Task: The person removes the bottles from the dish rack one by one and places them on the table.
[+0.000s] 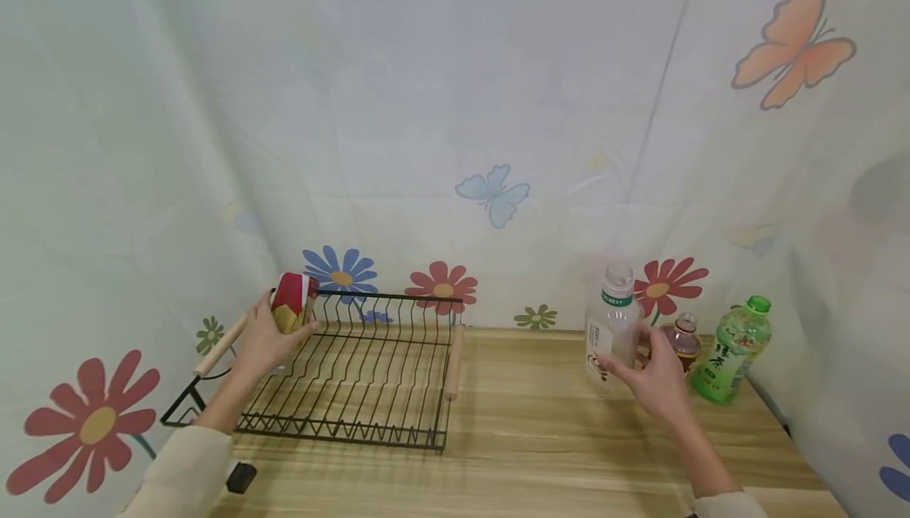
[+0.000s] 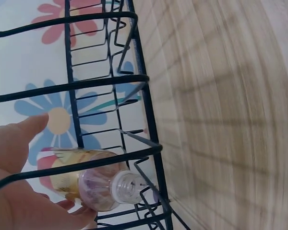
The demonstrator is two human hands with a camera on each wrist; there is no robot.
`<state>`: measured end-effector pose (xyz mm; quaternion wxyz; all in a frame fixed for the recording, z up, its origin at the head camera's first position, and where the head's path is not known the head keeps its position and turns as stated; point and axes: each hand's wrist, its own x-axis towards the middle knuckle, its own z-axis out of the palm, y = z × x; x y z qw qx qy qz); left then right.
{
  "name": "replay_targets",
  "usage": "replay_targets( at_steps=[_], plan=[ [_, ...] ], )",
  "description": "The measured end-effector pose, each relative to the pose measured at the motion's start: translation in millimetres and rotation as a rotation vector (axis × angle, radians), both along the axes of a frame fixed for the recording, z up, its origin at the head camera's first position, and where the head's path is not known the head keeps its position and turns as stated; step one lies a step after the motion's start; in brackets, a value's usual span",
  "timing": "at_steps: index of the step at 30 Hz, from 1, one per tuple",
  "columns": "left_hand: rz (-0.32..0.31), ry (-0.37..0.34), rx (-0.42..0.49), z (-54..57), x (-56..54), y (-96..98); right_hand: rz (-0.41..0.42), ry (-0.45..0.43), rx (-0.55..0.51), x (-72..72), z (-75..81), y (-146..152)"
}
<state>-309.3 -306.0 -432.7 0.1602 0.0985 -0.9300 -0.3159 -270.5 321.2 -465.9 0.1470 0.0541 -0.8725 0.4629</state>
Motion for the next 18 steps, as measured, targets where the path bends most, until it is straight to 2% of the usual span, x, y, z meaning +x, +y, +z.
replay_targets(
  at_steps=[9,18],
  plan=[
    [-0.018,-0.007,0.027,-5.6,-0.3,-5.6,-0.023,-0.053,0.008,-1.7,-13.5,4],
    [-0.025,-0.079,0.011,-8.7,4.8,-10.1,-0.054,-0.097,0.015,-4.5,-26.3,6]
  ],
)
